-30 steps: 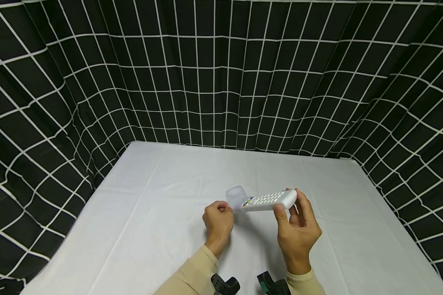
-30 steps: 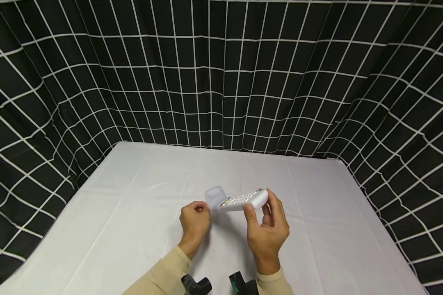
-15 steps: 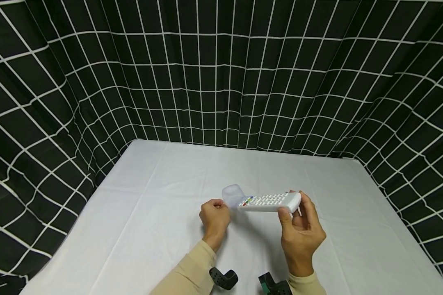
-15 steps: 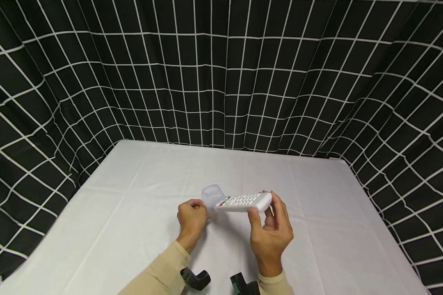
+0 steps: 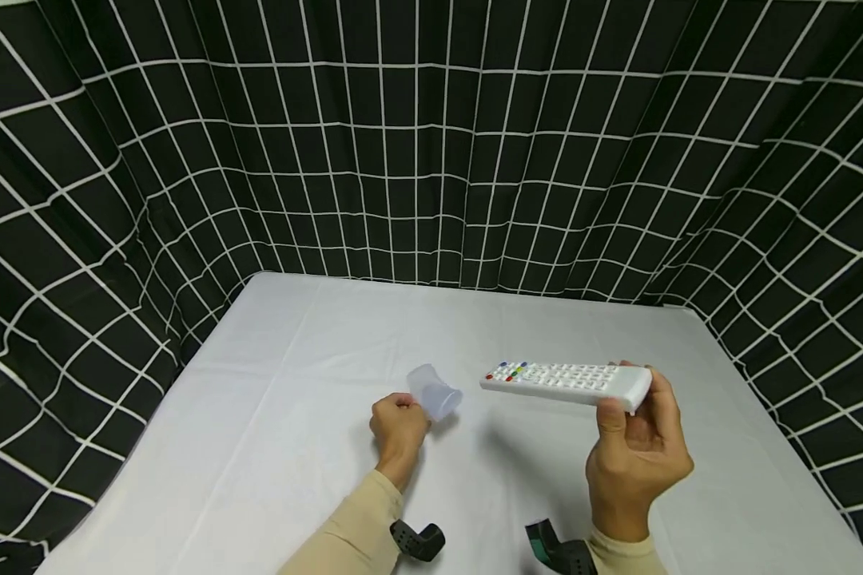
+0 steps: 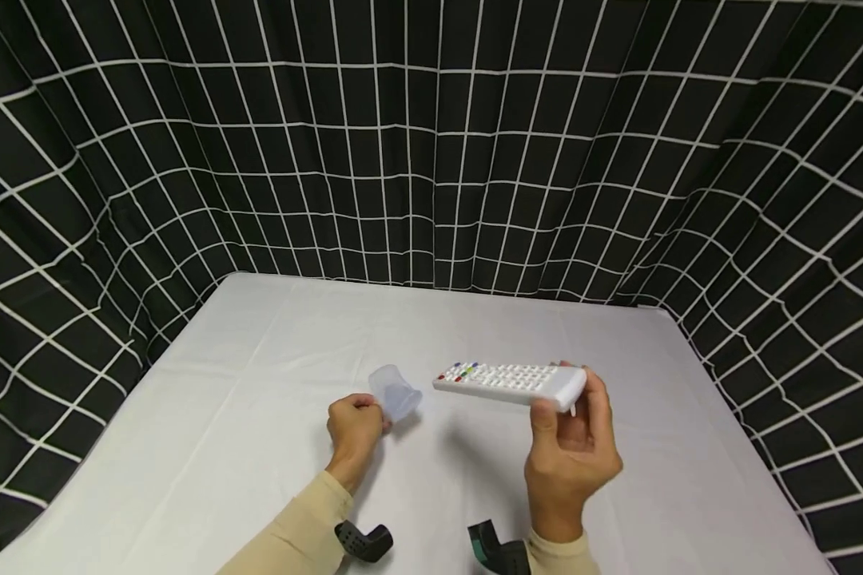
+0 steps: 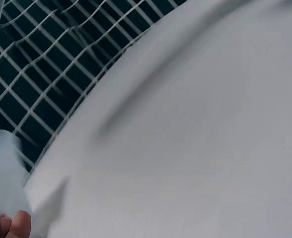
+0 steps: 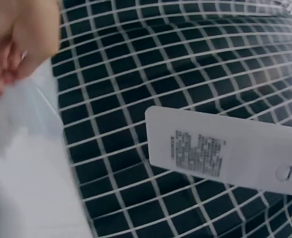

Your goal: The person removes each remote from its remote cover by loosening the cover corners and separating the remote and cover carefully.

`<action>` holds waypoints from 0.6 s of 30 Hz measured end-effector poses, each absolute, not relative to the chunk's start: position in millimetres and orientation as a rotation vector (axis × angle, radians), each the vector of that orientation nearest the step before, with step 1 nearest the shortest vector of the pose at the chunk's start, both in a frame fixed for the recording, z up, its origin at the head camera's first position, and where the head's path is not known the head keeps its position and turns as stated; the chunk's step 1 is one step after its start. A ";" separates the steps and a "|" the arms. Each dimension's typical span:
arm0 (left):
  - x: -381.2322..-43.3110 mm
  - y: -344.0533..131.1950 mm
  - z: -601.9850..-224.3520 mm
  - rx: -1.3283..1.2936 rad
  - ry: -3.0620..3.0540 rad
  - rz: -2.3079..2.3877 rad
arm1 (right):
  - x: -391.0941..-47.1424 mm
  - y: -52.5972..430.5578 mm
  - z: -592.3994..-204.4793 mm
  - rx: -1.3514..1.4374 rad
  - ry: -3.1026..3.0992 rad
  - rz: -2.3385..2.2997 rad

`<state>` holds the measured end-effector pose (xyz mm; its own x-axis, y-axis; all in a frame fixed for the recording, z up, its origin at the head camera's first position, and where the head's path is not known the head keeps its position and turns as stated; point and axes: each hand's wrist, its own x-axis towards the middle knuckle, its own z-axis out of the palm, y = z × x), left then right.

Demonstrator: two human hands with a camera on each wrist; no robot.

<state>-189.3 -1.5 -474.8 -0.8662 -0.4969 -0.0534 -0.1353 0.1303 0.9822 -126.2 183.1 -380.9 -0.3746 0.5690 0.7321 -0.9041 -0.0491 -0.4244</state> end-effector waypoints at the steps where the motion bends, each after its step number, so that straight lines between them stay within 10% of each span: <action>1: -186.8 -1.9 -475.1 0.606 -2.118 -1.838 | -126.4 184.8 -379.8 0.437 -1.066 1.666; 18: -169.7 13.7 -460.5 0.504 -1.922 -2.232 | -128.4 181.4 -392.8 0.426 -1.178 1.675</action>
<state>-169.7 13.7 -460.5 -0.9317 -0.3298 -0.1522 -0.1016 -0.1657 0.9809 -128.4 181.4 -392.8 -0.4354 0.5228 0.7329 -0.8664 -0.0222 -0.4988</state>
